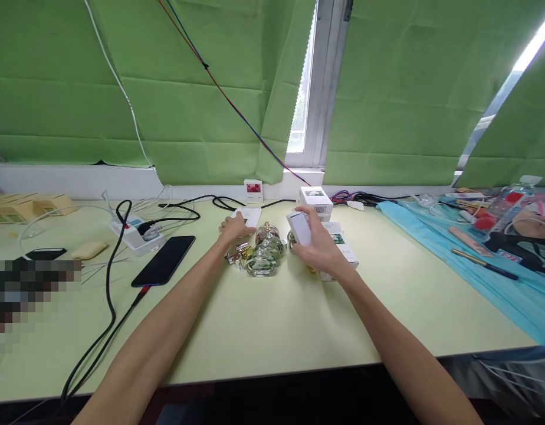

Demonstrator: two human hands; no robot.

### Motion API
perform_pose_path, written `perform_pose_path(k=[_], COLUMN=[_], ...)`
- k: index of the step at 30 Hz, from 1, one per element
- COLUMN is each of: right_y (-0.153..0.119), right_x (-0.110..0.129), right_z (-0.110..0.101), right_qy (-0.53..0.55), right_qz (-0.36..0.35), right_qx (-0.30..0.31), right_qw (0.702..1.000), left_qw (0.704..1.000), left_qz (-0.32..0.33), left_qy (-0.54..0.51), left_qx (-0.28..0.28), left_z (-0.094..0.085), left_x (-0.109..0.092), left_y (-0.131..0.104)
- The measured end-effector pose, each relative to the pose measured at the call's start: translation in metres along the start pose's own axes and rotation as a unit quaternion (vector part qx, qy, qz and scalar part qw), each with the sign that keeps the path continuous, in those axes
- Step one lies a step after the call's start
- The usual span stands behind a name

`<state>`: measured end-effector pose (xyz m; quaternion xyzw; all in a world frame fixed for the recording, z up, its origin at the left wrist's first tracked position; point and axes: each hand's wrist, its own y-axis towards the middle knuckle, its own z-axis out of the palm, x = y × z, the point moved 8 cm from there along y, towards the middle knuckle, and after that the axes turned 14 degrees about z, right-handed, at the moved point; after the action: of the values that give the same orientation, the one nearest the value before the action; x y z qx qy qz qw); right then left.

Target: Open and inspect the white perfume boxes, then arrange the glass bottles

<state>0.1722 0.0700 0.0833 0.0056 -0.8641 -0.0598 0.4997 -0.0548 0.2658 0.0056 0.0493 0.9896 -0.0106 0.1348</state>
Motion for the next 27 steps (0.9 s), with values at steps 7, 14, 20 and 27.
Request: perform_pose_path(k=[7, 14, 20, 27], right_y=[-0.002, -0.001, -0.002, 0.001], right_x=[0.002, -0.003, -0.009, -0.015], right_z=[0.004, 0.010, 0.013, 0.015], right_qy=[-0.005, -0.028, -0.059, -0.089], right_qz=[0.021, 0.043, 0.078, 0.079], right_qx=[0.027, 0.044, 0.073, 0.066], right_qw=[0.999, 0.998, 0.992, 0.991], left_qw=[1.000, 1.000, 1.000, 1.000], left_qz=[0.015, 0.012, 0.007, 0.008], left_qy=[0.005, 0.007, 0.010, 0.006], left_qx=[0.005, 0.014, 0.005, -0.009], left_z=[0.000, -0.004, -0.009, -0.017], left_x=[-0.003, -0.008, -0.012, -0.013], left_y=[0.000, -0.005, -0.010, -0.011])
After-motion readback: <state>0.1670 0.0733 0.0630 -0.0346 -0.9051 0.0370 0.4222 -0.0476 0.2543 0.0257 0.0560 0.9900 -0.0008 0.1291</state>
